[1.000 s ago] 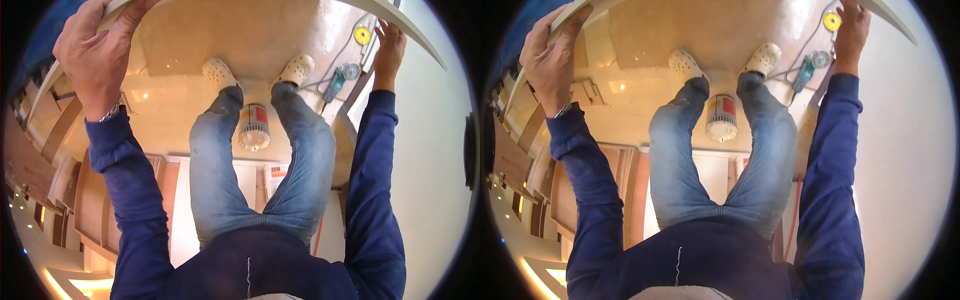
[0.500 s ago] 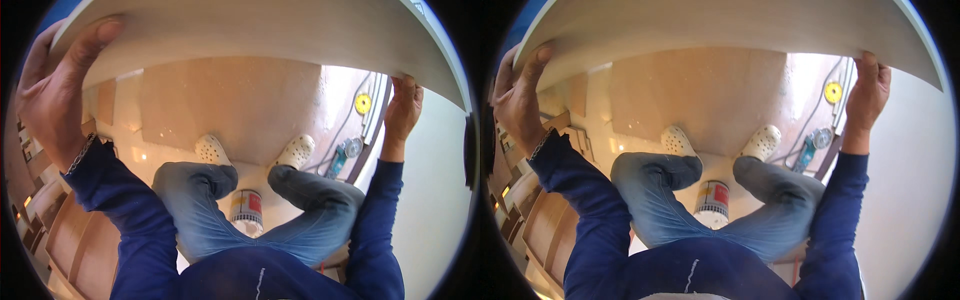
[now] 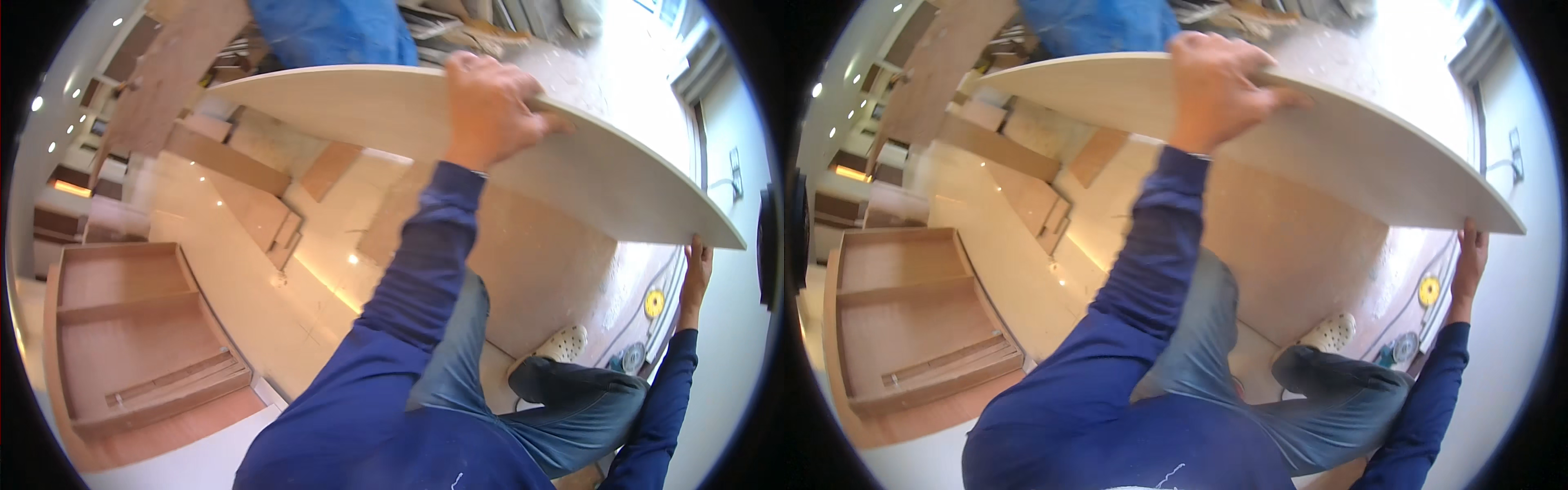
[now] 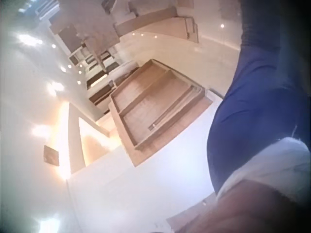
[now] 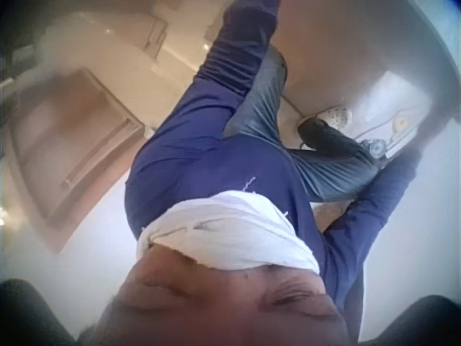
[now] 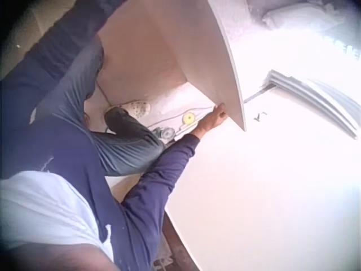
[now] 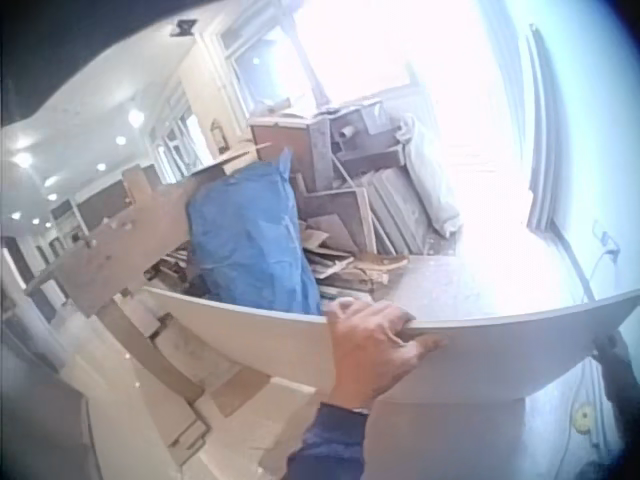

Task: The person positions a large wooden board on the floor, moves a grinding tool into place, and then uses the tool to cut along the edge of the board.

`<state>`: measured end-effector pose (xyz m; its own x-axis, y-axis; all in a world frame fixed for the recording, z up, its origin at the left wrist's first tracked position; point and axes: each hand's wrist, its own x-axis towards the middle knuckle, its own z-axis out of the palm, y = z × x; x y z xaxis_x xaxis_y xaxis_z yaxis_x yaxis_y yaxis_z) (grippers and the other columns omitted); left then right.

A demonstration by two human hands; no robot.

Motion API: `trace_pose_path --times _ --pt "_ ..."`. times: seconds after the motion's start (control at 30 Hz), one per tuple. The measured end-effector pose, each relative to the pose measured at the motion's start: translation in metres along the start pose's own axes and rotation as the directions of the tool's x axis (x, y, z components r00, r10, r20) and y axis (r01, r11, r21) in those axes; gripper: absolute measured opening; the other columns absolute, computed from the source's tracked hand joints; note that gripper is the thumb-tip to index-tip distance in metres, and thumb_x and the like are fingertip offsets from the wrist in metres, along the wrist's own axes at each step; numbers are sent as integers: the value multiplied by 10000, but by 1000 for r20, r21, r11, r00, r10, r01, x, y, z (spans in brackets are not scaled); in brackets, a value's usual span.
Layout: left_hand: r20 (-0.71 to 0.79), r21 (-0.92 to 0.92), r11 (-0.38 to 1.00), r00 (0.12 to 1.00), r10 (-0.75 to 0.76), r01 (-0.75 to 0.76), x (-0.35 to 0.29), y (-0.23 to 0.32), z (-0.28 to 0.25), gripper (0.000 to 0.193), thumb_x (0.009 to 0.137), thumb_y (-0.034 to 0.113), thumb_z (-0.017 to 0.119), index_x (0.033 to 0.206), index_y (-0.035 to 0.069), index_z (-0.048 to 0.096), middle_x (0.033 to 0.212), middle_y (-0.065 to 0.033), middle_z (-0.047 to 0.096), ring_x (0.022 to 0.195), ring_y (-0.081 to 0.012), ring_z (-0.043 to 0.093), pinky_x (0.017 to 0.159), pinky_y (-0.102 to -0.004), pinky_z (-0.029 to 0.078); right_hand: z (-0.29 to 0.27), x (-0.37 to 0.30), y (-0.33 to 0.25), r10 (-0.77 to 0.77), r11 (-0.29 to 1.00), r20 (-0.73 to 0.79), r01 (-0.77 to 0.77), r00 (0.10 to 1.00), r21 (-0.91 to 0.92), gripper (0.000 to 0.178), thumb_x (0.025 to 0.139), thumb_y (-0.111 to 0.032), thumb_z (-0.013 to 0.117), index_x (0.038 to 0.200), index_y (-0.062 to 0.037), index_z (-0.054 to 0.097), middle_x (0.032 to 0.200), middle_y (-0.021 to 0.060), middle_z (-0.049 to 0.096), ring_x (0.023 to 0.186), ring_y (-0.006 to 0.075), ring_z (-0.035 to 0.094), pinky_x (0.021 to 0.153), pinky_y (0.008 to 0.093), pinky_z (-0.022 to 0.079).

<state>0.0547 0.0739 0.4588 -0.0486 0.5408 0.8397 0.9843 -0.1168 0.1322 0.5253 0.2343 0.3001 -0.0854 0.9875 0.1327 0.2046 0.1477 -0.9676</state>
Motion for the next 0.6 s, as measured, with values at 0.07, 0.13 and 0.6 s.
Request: trace_pose_path --times 0.07,0.13,0.6 --pt "-14 -48 998 999 -30 29 8 10 4 466 486 556 862 662 144 732 687 -16 676 823 -219 601 931 -433 331 -10 -1 -6 27 1000 5 -26 1000 -15 603 1012 -433 555 1488 -86 424 1451 57 488 1339 197 443 1113 409 335" --pt "-27 -112 993 999 -42 39 8 19 10 483 494 574 853 668 143 721 708 -14 674 841 -218 596 914 -430 330 -26 -4 -9 59 998 -15 -59 998 -22 641 999 -472 557 1497 -95 411 1465 59 477 1365 198 418 1119 422 314" --pt "159 42 999 987 -39 33 7 11 -2 599 591 747 707 731 167 757 775 -31 707 863 -230 635 855 -448 354 -61 29 21 67 994 203 -47 977 -101 347 1002 -379 504 1277 -179 572 1253 -27 630 1065 150 636 777 296 456"
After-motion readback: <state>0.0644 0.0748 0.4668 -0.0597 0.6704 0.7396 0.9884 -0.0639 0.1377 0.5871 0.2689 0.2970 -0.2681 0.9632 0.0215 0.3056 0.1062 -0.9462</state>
